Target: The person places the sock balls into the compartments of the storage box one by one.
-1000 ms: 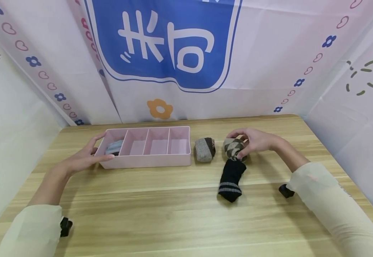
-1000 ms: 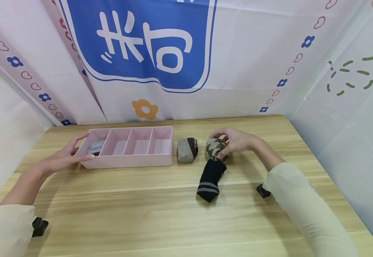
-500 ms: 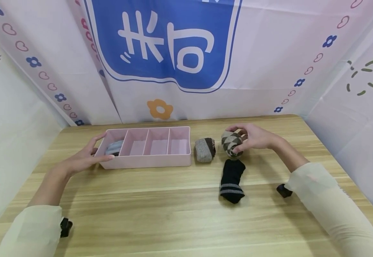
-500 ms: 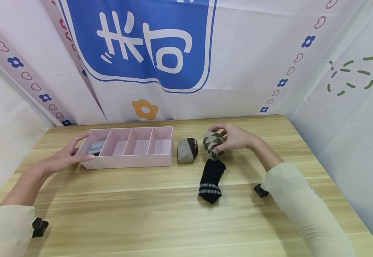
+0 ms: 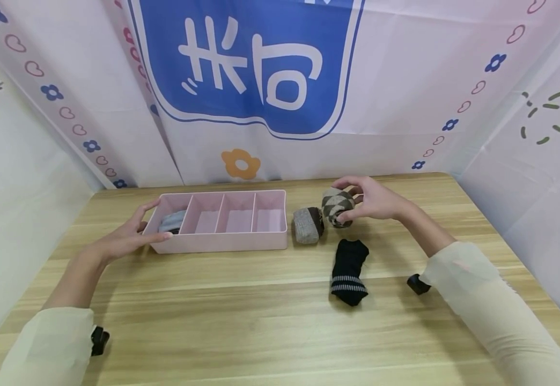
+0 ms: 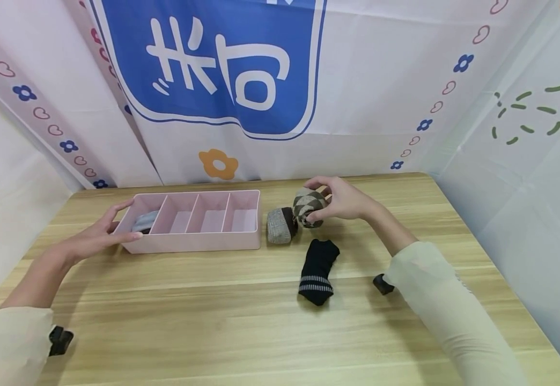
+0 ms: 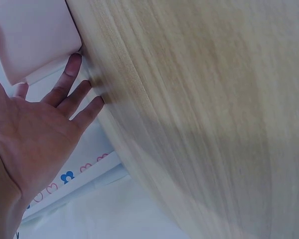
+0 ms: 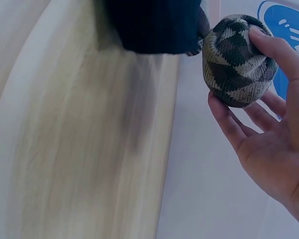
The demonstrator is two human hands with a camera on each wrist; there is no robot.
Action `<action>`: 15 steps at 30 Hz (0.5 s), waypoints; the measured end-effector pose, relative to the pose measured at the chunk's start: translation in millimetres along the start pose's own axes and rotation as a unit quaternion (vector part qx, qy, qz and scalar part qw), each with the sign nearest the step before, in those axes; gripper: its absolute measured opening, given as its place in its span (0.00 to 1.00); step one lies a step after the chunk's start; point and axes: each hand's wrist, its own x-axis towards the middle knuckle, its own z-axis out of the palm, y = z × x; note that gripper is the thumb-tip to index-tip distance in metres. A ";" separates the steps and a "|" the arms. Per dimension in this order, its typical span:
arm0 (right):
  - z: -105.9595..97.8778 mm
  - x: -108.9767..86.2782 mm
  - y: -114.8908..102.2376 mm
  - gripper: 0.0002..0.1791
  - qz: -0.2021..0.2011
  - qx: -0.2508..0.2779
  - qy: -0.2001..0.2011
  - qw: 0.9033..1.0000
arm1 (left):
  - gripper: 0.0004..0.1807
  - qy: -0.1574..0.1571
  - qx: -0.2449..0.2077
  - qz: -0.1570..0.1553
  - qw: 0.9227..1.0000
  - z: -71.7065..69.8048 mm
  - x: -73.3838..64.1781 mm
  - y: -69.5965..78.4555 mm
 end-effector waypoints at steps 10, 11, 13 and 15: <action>9.9 12.8 -16.7 0.40 -0.016 0.002 0.019 1.000 | 0.56 -0.001 0.002 -0.006 1.000 0.7 0.1 -1.3; 10.9 14.1 -18.0 0.40 -0.018 0.002 0.020 1.000 | 0.56 0.000 0.002 -0.007 1.000 0.6 0.0 -1.0; 12.8 16.4 -20.8 0.41 -0.019 0.006 0.022 1.000 | 0.56 0.000 0.004 -0.007 1.000 0.3 0.1 -0.6; 14.9 19.2 -23.6 0.41 -0.021 0.010 0.023 0.999 | 0.56 0.000 0.005 -0.006 1.000 -0.2 0.0 0.0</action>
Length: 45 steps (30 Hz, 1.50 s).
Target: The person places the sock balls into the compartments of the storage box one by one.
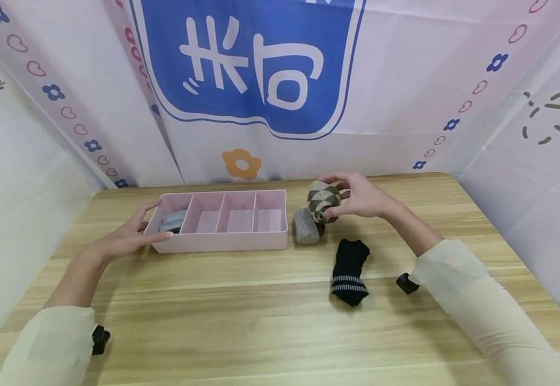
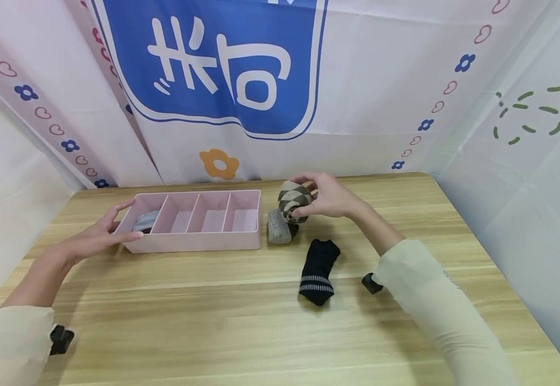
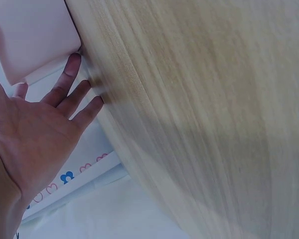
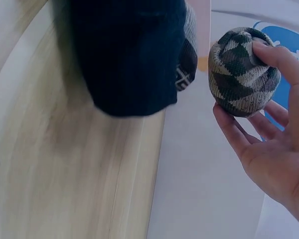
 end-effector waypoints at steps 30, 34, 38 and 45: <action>44.4 51.6 -50.1 0.38 -0.046 -0.001 0.008 0.999 | 0.56 0.003 -0.005 -0.002 1.000 0.3 -0.5 -0.7; 50.8 58.7 -54.9 0.38 -0.045 0.004 0.014 0.999 | 0.56 0.003 -0.006 0.000 1.000 0.3 -0.7 -0.5; 56.3 64.6 -59.3 0.38 -0.049 -0.005 0.025 0.999 | 0.56 0.003 -0.007 0.000 1.000 0.4 -0.7 -0.2; 65.5 74.4 -64.0 0.36 -0.062 0.002 0.027 0.998 | 0.56 0.001 -0.010 0.000 1.000 0.9 -1.0 1.0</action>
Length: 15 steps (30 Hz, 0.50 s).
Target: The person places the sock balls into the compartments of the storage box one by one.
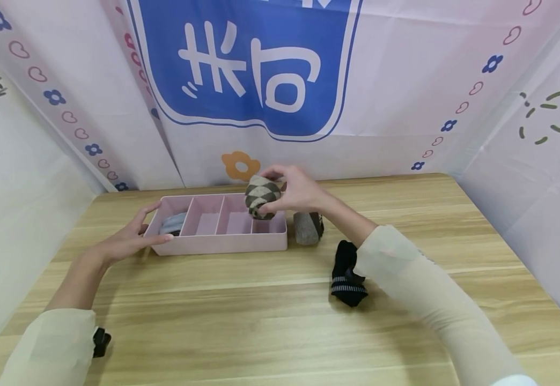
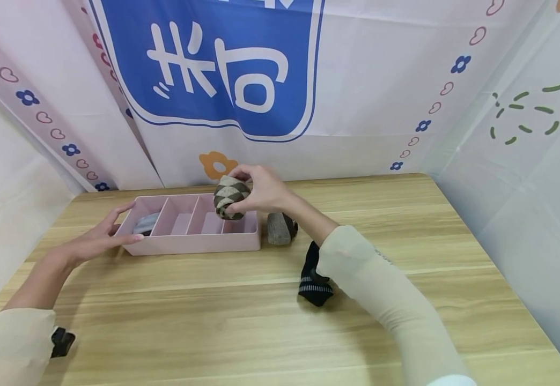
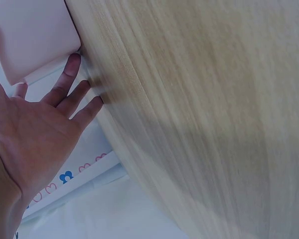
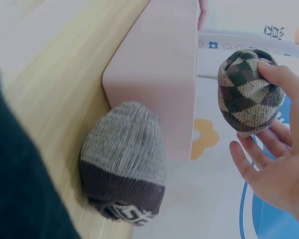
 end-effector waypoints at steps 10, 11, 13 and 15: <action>16.0 12.7 -8.8 0.35 0.011 0.015 -0.005 1.000 | 0.56 0.001 0.005 0.001 1.000 0.3 -0.5 0.7; 17.7 14.4 -9.1 0.35 0.010 0.011 -0.005 1.000 | 0.56 0.001 0.005 0.002 1.000 0.4 -0.6 0.7; 21.1 17.2 -10.6 0.36 0.009 0.004 -0.007 1.000 | 0.56 0.001 0.004 0.003 1.000 0.4 -0.7 0.7; 24.6 20.1 -12.1 0.35 0.009 0.001 -0.012 1.000 | 0.56 0.000 0.003 0.003 1.000 0.4 -0.9 1.0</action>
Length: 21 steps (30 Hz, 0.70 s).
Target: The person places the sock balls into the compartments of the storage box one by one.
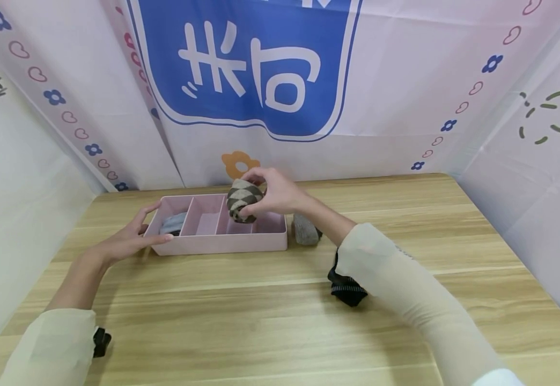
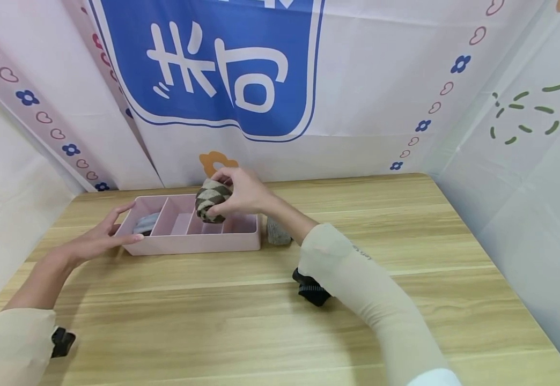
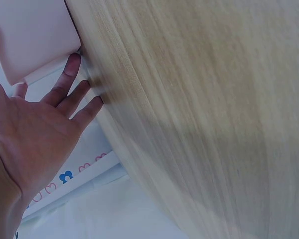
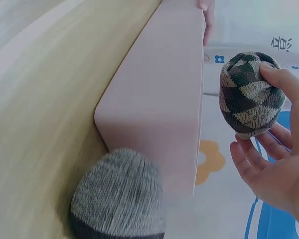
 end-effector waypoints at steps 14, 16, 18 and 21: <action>21.9 20.0 -11.5 0.35 0.001 -0.004 -0.009 1.000 | 0.56 0.003 -0.006 0.006 1.000 0.0 0.6 -0.1; 24.3 22.2 -12.5 0.34 0.001 0.002 -0.013 1.000 | 0.56 0.002 -0.007 0.006 1.000 0.1 0.5 0.1; 26.7 23.7 -13.3 0.34 0.003 0.005 -0.017 1.000 | 0.56 0.002 -0.006 0.006 1.000 0.2 0.4 0.5; 30.2 25.7 -14.3 0.35 0.004 0.000 -0.023 1.000 | 0.56 0.002 -0.006 0.006 1.000 0.2 0.2 1.0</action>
